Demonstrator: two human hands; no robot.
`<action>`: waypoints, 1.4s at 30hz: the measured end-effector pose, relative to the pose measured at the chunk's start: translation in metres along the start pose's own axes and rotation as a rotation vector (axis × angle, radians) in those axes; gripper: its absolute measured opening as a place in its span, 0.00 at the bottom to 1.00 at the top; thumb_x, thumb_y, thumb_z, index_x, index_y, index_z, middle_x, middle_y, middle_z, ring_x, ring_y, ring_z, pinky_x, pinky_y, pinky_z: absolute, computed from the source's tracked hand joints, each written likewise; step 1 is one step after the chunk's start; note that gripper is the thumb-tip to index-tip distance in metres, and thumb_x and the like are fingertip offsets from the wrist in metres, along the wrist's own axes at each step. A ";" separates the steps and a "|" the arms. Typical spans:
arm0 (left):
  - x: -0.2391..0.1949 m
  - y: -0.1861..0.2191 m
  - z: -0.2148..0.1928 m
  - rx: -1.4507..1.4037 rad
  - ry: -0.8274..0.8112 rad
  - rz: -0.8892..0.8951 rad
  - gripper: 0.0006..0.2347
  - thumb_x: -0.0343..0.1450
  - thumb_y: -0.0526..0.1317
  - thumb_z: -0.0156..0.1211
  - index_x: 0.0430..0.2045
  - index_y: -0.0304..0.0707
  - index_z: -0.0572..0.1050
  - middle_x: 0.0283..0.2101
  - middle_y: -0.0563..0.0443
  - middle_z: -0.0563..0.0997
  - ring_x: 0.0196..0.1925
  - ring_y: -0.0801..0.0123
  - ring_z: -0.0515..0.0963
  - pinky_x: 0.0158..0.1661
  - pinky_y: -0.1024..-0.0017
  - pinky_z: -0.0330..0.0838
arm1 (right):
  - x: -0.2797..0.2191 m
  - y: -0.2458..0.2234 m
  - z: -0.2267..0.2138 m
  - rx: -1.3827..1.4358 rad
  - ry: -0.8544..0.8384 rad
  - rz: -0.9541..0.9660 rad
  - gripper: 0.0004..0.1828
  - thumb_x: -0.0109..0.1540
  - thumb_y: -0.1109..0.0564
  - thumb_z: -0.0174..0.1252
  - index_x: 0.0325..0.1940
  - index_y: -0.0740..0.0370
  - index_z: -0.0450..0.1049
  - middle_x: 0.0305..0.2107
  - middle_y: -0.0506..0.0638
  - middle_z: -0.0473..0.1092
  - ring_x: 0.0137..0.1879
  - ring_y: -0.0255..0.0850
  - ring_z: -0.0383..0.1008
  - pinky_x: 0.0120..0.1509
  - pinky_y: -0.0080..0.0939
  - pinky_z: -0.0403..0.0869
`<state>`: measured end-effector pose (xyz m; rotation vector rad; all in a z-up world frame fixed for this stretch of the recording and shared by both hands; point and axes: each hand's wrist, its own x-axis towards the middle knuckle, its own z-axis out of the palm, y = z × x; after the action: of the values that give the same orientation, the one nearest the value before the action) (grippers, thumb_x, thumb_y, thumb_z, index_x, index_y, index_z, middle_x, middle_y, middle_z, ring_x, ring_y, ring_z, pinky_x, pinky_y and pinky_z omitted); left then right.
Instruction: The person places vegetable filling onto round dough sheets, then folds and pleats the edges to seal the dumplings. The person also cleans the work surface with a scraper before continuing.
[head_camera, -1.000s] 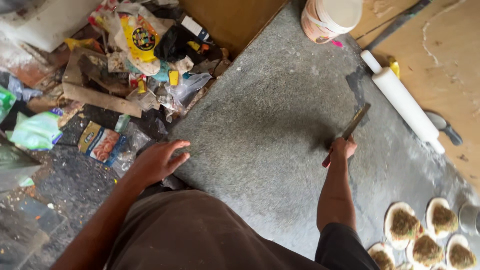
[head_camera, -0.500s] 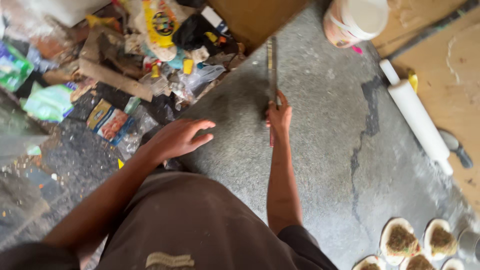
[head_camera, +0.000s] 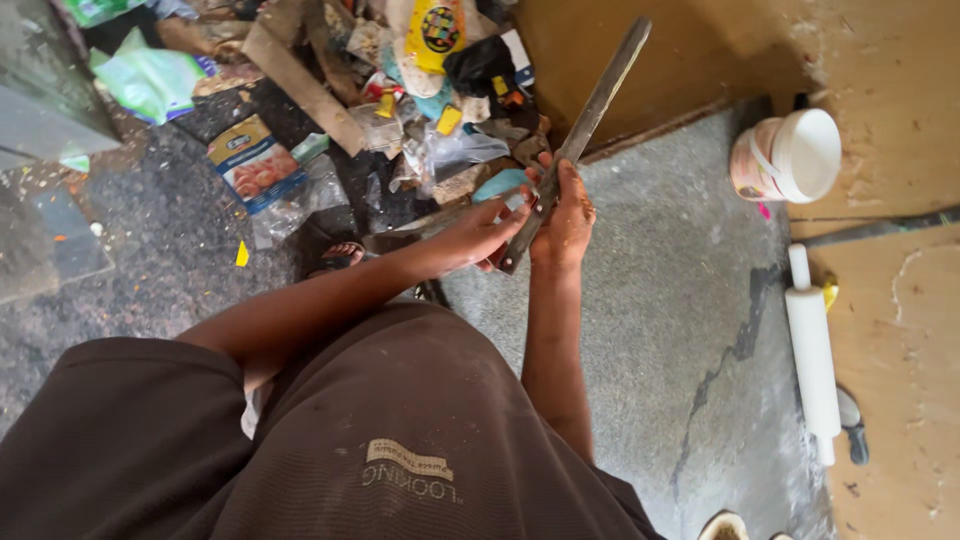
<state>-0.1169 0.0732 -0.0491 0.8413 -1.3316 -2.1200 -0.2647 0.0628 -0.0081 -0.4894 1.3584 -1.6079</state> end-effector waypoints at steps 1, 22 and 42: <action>-0.002 0.001 -0.001 -0.086 -0.025 -0.069 0.34 0.72 0.69 0.39 0.53 0.35 0.67 0.29 0.45 0.78 0.25 0.66 0.80 0.27 0.63 0.77 | -0.001 0.002 0.007 0.016 -0.017 0.015 0.13 0.68 0.56 0.56 0.50 0.70 0.75 0.41 0.56 0.78 0.42 0.41 0.79 0.41 0.40 0.79; -0.087 0.032 -0.080 0.477 0.257 0.035 0.30 0.78 0.61 0.35 0.23 0.30 0.72 0.20 0.39 0.72 0.26 0.49 0.75 0.34 0.54 0.69 | 0.069 -0.001 0.061 0.106 -0.205 0.056 0.15 0.67 0.51 0.60 0.55 0.61 0.76 0.48 0.52 0.78 0.56 0.44 0.79 0.55 0.44 0.80; -0.182 0.030 -0.128 0.442 0.633 0.209 0.18 0.81 0.46 0.46 0.27 0.30 0.72 0.23 0.47 0.71 0.26 0.69 0.68 0.29 0.67 0.66 | 0.032 0.022 0.100 -0.504 0.015 -0.036 0.17 0.69 0.47 0.53 0.53 0.60 0.76 0.40 0.51 0.78 0.36 0.40 0.77 0.34 0.38 0.76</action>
<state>0.1029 0.1089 -0.0210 1.3394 -1.4537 -1.2471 -0.1930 -0.0164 -0.0060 -0.8026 1.7801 -1.2882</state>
